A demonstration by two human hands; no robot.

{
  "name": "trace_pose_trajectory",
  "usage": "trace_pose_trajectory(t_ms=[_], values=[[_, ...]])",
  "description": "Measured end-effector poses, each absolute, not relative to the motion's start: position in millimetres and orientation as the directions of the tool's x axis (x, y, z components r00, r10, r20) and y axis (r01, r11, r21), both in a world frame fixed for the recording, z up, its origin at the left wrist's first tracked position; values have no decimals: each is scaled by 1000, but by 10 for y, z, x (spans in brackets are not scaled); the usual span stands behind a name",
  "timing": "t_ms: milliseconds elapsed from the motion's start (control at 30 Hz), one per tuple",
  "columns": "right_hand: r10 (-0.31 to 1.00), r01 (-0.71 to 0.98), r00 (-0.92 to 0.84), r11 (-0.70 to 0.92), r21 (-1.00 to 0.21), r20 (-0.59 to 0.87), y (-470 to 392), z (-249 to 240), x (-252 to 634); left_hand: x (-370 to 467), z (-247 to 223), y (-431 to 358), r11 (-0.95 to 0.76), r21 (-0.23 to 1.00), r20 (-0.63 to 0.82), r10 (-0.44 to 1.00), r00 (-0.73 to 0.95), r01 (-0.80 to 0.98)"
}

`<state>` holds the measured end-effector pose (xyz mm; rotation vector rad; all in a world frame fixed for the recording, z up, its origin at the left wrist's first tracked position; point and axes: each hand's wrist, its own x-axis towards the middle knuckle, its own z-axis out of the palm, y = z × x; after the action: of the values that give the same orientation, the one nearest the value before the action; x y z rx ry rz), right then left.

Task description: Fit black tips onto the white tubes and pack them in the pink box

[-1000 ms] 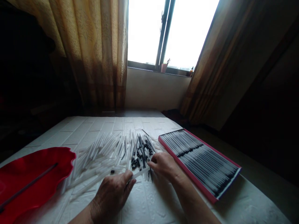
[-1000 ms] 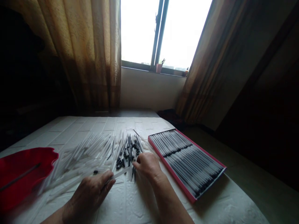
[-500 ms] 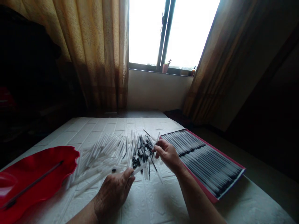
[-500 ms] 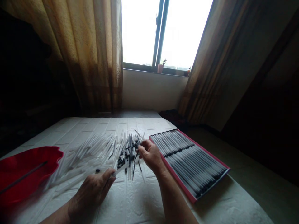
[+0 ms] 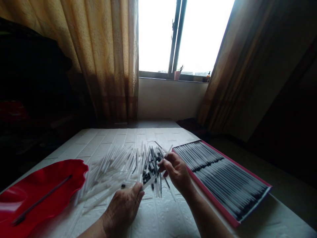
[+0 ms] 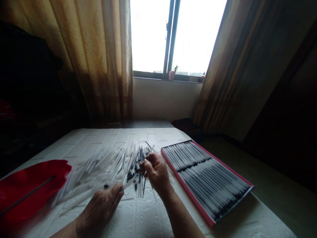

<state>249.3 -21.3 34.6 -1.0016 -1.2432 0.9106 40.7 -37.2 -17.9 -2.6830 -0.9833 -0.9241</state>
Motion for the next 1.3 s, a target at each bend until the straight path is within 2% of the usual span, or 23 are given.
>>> trace_pose_trajectory(t_ms=[200, 400, 500, 600, 667, 767, 867, 967, 1067, 1133, 1300], values=[[960, -30, 13, 281, -959, 281, -264, 357, 2398, 368, -173, -384, -770, 199, 535, 604, 591, 606], [946, -86, -234, 209, -974, 224, -303, 296, 2386, 354, -124, -351, -746, 350, 483, 662, 573, 567], [941, -24, -157, 300, -954, 300, -307, 266, 2417, 334, -139, -354, -725, 409, 472, 687, 552, 554], [861, 160, -95, 509, -846, 500, -324, 250, 2416, 298, -167, -382, -720, 439, 472, 694, 544, 538], [774, 309, -169, 629, -713, 610, -347, 257, 2383, 272, -175, -406, -723, 445, 479, 691, 541, 528], [699, 441, -277, 702, -559, 659, -385, 286, 2312, 241, -157, -427, -737, 420, 518, 673, 527, 530], [710, 456, -284, 691, -561, 644, -405, 307, 2272, 218, -132, -423, -754, 366, 571, 645, 508, 546], [807, 299, -260, 589, -750, 530, -403, 312, 2271, 197, -137, -410, -772, 337, 611, 615, 499, 539], [902, 34, -319, 318, -947, 292, -385, 308, 2280, 178, -160, -411, -777, 374, 576, 622, 530, 506], [912, -81, -369, 164, -983, 182, -366, 295, 2282, 175, -163, -421, -771, 408, 551, 635, 542, 488], [902, -236, -427, -44, -971, 63, -305, 201, 2288, 197, -125, -446, -800, 420, 591, 599, 541, 428]])
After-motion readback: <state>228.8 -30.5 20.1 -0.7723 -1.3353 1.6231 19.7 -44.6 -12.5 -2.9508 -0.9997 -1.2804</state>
